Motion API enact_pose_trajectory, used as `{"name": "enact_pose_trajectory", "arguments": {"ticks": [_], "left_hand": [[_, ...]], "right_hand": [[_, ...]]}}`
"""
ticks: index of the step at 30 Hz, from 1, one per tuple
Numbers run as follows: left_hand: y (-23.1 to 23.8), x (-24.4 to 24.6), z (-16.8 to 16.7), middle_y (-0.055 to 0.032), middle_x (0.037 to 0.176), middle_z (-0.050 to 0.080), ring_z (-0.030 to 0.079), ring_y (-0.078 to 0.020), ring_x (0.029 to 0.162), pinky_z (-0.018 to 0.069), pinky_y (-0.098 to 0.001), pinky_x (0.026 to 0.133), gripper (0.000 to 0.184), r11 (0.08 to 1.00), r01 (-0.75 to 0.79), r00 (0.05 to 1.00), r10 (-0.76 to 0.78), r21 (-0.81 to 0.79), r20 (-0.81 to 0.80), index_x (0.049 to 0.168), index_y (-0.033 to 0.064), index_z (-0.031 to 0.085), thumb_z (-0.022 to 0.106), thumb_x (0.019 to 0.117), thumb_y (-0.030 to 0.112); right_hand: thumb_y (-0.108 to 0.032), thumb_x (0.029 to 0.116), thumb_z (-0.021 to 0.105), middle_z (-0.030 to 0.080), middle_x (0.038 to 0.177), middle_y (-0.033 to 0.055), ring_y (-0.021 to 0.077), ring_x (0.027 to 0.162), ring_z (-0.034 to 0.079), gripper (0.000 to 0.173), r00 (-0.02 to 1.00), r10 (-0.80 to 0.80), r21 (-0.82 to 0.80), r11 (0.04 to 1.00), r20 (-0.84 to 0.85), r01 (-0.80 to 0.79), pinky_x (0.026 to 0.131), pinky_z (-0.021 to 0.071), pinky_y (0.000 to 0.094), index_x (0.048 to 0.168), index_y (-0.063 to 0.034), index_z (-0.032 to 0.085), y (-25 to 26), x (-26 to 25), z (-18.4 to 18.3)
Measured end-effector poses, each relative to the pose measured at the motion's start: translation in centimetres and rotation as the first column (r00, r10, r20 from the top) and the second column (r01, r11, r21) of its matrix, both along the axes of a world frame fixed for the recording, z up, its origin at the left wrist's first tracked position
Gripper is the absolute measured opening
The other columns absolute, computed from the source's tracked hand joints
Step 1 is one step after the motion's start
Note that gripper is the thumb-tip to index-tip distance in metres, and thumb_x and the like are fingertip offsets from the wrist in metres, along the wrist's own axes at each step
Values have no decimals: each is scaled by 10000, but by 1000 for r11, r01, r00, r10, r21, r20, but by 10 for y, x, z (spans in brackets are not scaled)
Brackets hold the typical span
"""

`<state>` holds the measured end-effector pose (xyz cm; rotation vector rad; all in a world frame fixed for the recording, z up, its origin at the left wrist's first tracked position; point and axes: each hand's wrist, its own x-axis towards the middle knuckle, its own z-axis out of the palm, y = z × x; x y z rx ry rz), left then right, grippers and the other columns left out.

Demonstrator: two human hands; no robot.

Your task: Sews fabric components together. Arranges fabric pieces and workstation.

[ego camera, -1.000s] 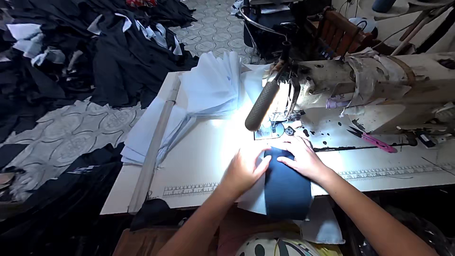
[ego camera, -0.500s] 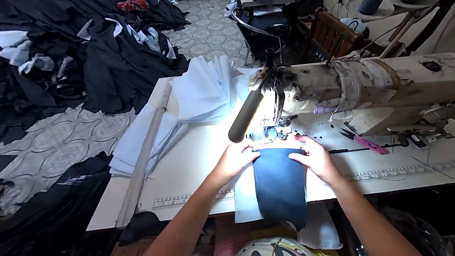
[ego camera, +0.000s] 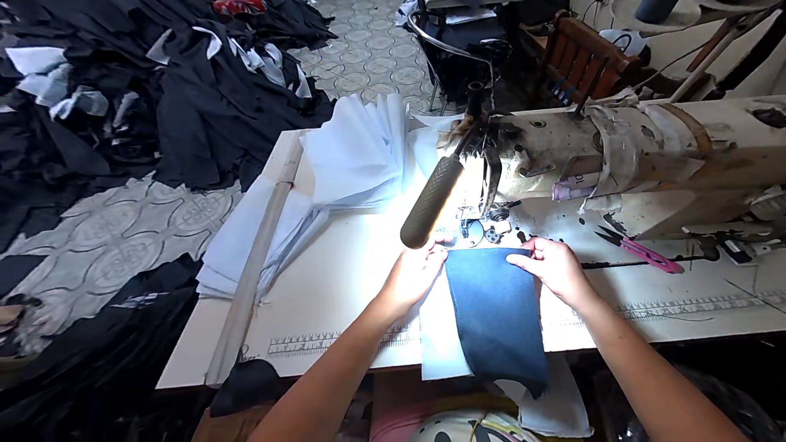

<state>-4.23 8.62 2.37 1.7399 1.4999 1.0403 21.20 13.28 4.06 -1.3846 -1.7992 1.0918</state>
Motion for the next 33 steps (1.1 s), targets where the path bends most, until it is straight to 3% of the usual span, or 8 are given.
{"name": "enact_pose_trajectory", "arguments": {"ticks": [3,6,8,17,22,27,30,33], "left_hand": [[16,6,3,-158,1093,703,657,-252,1011,498,-452,949,337,994,-43,974,19,-99,-226,1302,15,639,534,1005,134],[33,18,16,-160,1024,698,649,-293,985,487,-497,952,436,967,-96,942,11,-236,-337,1385,22,586,616,971,156],[41,24,25,-202,1067,689,652,-326,1024,477,-521,971,465,942,-108,929,-18,-318,-369,1395,-7,553,637,970,160],[46,32,16,-226,1072,680,643,-344,1031,449,-525,982,368,951,-179,913,64,-254,-402,1286,-67,605,583,1020,186],[49,33,15,-227,1009,689,655,-325,977,437,-500,996,361,954,-192,902,79,-229,-423,1240,-86,619,577,1034,207],[47,27,-5,-182,986,725,695,-325,1011,389,-571,1068,199,991,-27,815,98,131,-572,1018,-6,736,573,994,105],[37,33,7,-244,1119,683,612,-415,1181,364,-608,1077,248,989,145,743,-107,4,-660,984,-56,724,489,1015,15],[24,35,22,-211,1251,660,490,-437,1354,342,-592,1112,273,956,197,640,-294,-219,-710,1062,-19,709,481,1037,128]], "right_hand": [[-234,935,746,629,806,31,39,689,528,291,974,55,-45,998,218,-46,696,464,244,1034,33,686,14,1,5],[-282,973,704,690,986,169,252,894,640,357,885,155,-161,983,439,-93,867,497,476,1137,35,686,34,0,13],[-287,974,703,683,1034,195,299,957,640,371,844,198,-215,971,498,-101,903,480,526,1158,35,679,44,-1,15],[-260,969,720,673,1005,181,262,907,629,317,872,151,-227,973,466,-47,865,495,487,1100,26,681,62,1,11],[-269,979,706,687,1004,205,324,957,640,330,877,91,-183,983,472,-4,891,476,549,1124,27,689,60,-2,11],[-301,990,690,692,962,197,340,928,653,334,859,46,-134,991,510,27,865,484,558,1126,4,695,59,-6,9],[-300,990,688,695,937,194,342,911,658,329,867,30,-105,994,497,27,849,486,557,1112,5,702,58,-6,7],[-301,991,688,699,938,192,347,918,663,326,860,25,-108,994,510,35,850,489,552,1115,0,702,56,-6,8]]}}
